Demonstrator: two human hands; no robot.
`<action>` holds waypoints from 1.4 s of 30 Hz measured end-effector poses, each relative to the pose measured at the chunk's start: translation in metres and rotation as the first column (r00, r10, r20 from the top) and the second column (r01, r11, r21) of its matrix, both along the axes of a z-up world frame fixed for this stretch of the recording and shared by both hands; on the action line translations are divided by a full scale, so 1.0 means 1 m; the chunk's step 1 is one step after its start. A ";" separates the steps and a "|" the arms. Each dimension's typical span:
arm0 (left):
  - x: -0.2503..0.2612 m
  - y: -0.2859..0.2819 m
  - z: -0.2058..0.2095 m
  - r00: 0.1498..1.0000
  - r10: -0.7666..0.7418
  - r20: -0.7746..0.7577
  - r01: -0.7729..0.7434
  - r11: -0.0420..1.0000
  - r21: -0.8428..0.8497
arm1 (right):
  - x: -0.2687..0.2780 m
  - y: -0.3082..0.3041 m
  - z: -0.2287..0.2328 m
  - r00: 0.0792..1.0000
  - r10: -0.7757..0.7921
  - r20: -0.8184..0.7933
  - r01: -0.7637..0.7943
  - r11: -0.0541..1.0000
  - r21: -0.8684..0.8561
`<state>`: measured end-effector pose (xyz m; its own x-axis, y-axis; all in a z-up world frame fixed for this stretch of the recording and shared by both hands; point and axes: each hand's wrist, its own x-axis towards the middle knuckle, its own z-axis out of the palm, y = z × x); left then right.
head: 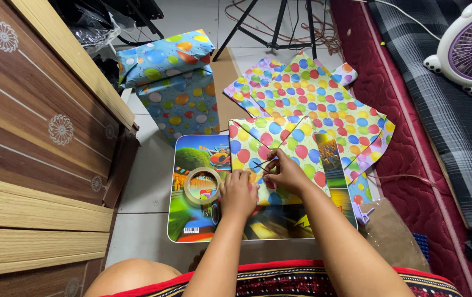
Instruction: The person wraps a rectangular box with colorful balloon-patterned wrapping paper, using scissors to trim excess paper and tape to secure the folds. They then place the wrapped gift on a stack of other wrapped gifts and begin wrapping a green box.
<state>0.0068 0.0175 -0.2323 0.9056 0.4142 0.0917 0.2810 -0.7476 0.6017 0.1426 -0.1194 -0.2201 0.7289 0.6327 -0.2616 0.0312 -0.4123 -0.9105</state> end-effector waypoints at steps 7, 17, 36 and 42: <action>0.002 -0.008 0.006 0.998 0.038 -0.040 -0.037 0.999 0.024 | 0.000 0.000 -0.004 0.997 -0.033 0.072 0.037 0.998 -0.058; 0.002 -0.011 0.015 0.995 0.036 -0.093 -0.033 0.999 0.037 | 0.001 0.003 -0.026 0.962 -0.125 0.242 0.144 0.988 -0.061; 0.013 -0.010 -0.005 0.940 0.269 0.212 -0.147 0.877 -0.458 | -0.044 0.015 0.017 0.740 -0.256 0.622 0.415 0.902 -0.122; -0.001 -0.017 0.009 0.947 0.302 0.109 -0.206 0.832 -0.514 | -0.077 0.009 0.047 0.859 -0.117 0.498 0.322 0.880 -0.348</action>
